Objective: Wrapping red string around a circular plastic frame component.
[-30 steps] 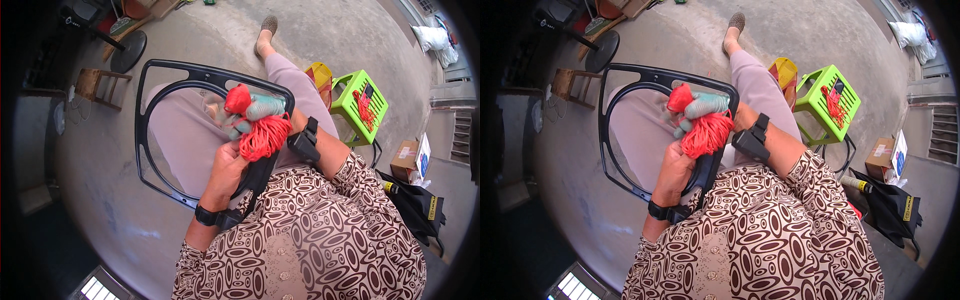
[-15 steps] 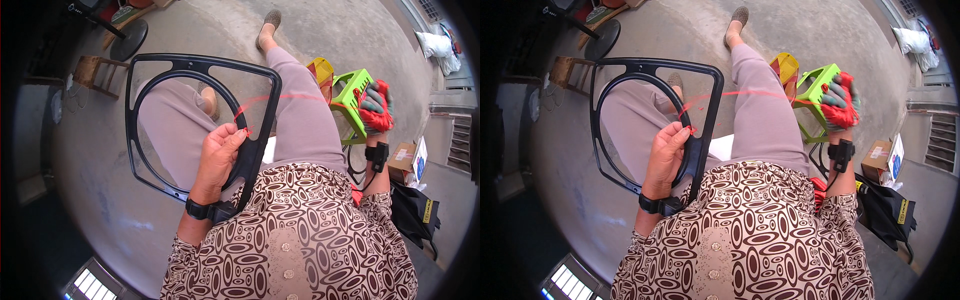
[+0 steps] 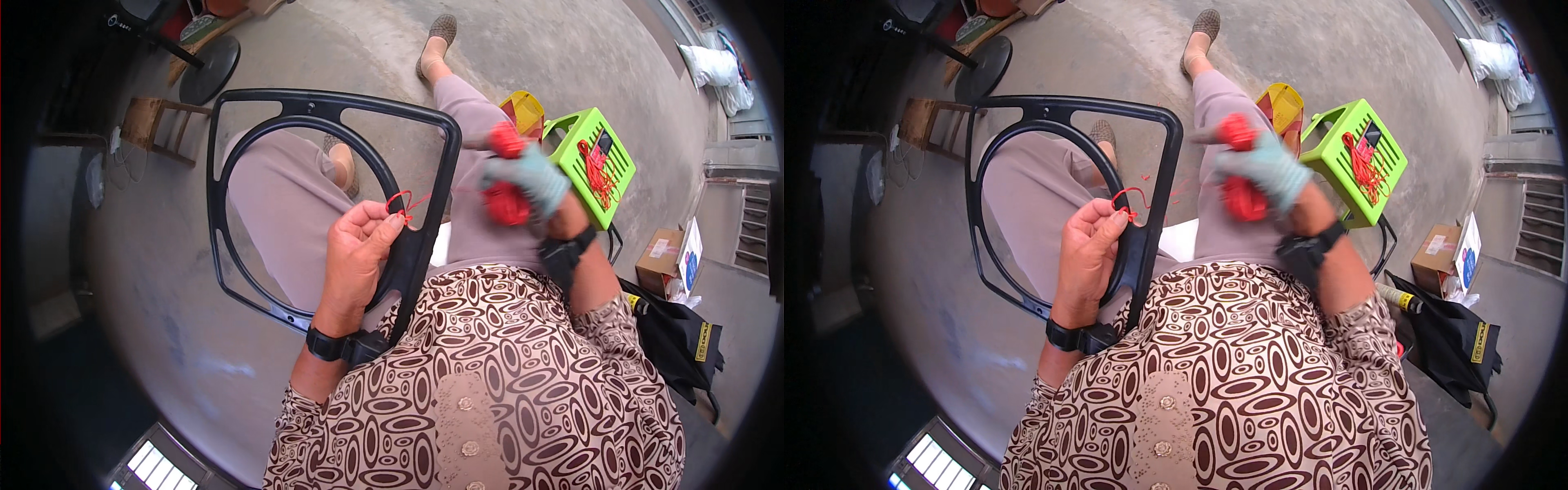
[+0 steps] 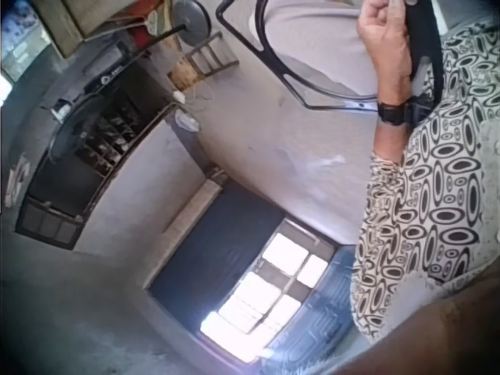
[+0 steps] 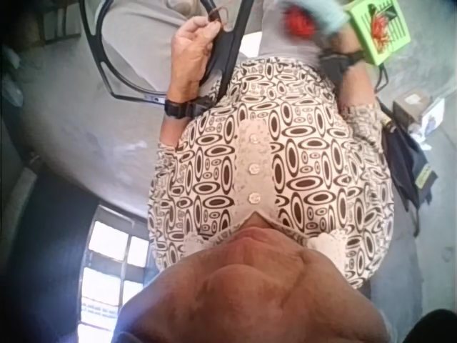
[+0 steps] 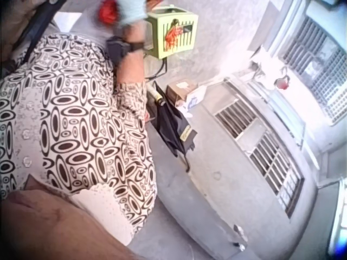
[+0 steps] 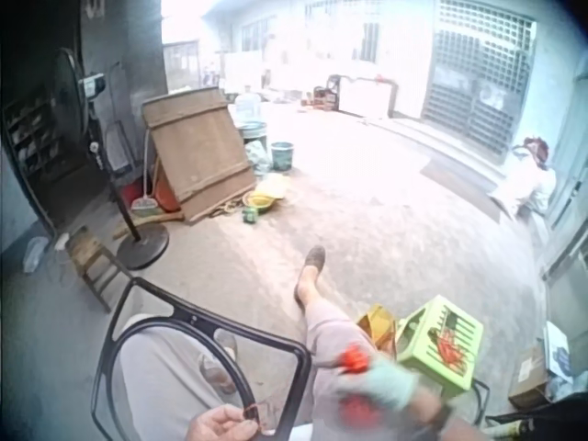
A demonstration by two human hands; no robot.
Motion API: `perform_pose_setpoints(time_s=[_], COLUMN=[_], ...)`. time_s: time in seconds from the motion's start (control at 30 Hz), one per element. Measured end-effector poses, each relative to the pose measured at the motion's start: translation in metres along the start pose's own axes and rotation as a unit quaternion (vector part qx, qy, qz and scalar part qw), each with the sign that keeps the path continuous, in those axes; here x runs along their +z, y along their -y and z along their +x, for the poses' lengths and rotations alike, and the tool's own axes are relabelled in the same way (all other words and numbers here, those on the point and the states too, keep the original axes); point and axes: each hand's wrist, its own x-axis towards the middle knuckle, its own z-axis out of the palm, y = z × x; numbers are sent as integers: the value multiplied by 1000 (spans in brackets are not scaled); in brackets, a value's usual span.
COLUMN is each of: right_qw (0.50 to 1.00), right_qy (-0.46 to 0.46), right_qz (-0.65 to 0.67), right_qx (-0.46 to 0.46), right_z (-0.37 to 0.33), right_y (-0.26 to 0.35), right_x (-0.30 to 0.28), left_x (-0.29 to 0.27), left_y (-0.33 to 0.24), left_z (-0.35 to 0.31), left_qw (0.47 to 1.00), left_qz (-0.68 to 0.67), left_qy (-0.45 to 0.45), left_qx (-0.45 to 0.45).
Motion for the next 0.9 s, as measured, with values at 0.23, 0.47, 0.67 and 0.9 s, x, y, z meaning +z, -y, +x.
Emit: perform_pose_setpoints(time_s=[0.23,0.47,0.67,0.9], right_qw=[979,947,928,954], right_qy=[185,278,362,261], right_qz=[68,158,-75,-148], right_qx=[59,13,-57,-5], right_z=[32,41,56,43], right_y=[-16,-24,-23,-22], right_x=[63,60,52,37], left_x=[4,3,5,-3], left_y=[-1,0,-2,0], left_z=[-3,-3,-5,-3], left_qw=[999,999,999,999], left_qz=[-17,-24,-38,-33], left_qy=[-15,-15,-4,7], left_qx=[32,14,14,21])
